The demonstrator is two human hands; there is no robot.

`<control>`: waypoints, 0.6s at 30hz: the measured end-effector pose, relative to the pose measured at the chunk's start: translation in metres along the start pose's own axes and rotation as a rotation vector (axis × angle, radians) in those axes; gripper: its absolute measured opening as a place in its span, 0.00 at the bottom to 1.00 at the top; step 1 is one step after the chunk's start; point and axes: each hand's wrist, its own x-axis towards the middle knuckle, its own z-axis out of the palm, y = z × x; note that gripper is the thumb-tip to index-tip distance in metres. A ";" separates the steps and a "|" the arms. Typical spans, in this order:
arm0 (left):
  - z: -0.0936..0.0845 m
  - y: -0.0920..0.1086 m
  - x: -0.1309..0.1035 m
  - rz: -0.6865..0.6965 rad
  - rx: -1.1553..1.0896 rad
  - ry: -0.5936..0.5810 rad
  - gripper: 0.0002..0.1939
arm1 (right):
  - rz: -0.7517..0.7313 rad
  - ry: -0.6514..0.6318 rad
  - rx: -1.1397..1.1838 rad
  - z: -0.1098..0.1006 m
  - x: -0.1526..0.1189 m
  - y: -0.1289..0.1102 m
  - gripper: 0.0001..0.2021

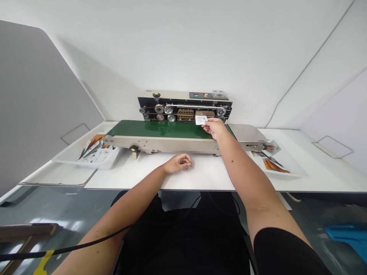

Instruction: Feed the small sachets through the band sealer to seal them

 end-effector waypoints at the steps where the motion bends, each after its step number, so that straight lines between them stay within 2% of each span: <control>1: 0.000 0.000 0.000 0.004 -0.002 0.000 0.25 | -0.005 -0.021 0.009 0.003 -0.001 0.001 0.06; 7: -0.001 -0.005 0.002 0.028 -0.002 -0.010 0.24 | -0.009 -0.141 -0.023 0.016 -0.011 0.005 0.05; 12: -0.001 -0.008 0.003 0.036 0.005 -0.005 0.23 | -0.121 -0.036 -0.132 0.020 -0.024 0.015 0.21; 15: -0.001 -0.008 0.004 0.029 0.001 -0.009 0.23 | -0.200 -0.013 -0.257 0.025 -0.026 0.020 0.20; 18: 0.000 -0.007 0.004 0.032 -0.008 0.009 0.23 | -0.350 0.003 -0.547 0.038 -0.027 0.020 0.16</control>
